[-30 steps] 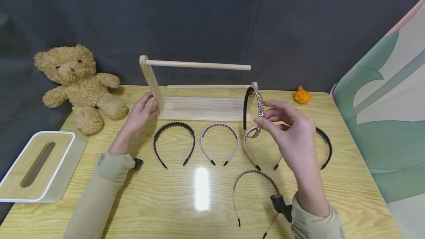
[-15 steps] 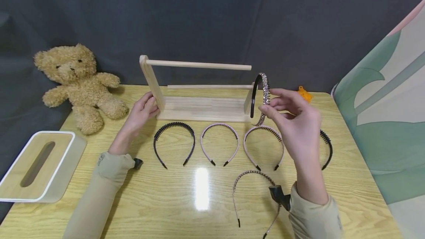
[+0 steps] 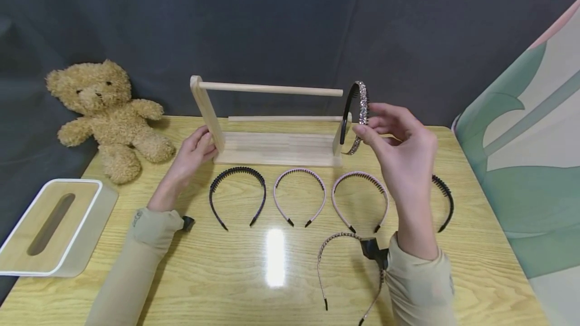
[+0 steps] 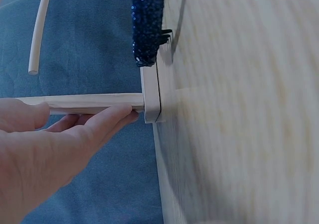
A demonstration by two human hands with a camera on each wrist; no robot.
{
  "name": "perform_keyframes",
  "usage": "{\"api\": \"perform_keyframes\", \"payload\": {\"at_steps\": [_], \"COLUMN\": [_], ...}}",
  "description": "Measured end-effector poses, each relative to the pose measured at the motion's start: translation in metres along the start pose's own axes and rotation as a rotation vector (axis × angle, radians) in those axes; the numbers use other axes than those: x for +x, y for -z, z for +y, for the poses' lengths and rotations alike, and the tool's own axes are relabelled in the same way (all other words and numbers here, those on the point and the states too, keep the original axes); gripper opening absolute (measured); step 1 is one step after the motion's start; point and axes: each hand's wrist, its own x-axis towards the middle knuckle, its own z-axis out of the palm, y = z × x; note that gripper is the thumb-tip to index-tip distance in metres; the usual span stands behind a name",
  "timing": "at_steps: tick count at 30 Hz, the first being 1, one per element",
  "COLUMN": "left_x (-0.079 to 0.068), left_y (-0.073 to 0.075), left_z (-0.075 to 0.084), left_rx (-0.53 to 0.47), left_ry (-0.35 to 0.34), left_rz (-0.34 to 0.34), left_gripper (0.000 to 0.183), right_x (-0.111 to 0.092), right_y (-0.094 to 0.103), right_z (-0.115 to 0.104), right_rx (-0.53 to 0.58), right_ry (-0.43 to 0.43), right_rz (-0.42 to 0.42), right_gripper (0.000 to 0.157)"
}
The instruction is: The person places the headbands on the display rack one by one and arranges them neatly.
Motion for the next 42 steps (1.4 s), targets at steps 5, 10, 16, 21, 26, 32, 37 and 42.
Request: {"api": "perform_keyframes", "payload": {"at_steps": [5,10,16,21,26,32,37,42], "left_x": [-0.001,-0.001,-0.001,-0.001,-0.002,-0.001,-0.001,-0.001], "left_y": [0.000,-0.001,0.000,0.000,0.001,0.001,0.001,0.002], "left_z": [0.001,0.003,0.002,0.003,0.003,0.002,0.002,0.001], "left_rx": [0.009,0.023,0.018,-0.001,0.008,0.018,0.027,0.032], "left_ry": [0.012,0.030,0.027,0.024,0.025,0.027,0.027,0.027], "left_rz": [0.002,0.003,-0.002,-0.005,-0.004,-0.002,-0.004,-0.002], "left_gripper": [0.053,0.053,0.053,0.053,0.053,0.053,0.053,0.053], "right_x": [0.004,0.008,0.014,0.018,0.022,0.024,0.025,0.027], "right_y": [-0.003,-0.007,-0.011,-0.016,-0.022,-0.031,-0.038,-0.046], "right_z": [-0.004,-0.007,-0.009,-0.010,-0.011,-0.013,-0.014,-0.015], "right_rx": [-0.040,-0.067,-0.085,-0.078,-0.054,-0.028,-0.004,0.006], "right_ry": [0.015,0.047,0.087,0.106,0.131,0.148,0.142,0.163], "right_rz": [-0.007,-0.023,-0.037,-0.051,-0.075,-0.091,-0.106,-0.125], "right_gripper": [0.032,0.032,0.033,0.033,0.033,0.032,0.031,0.031]}}
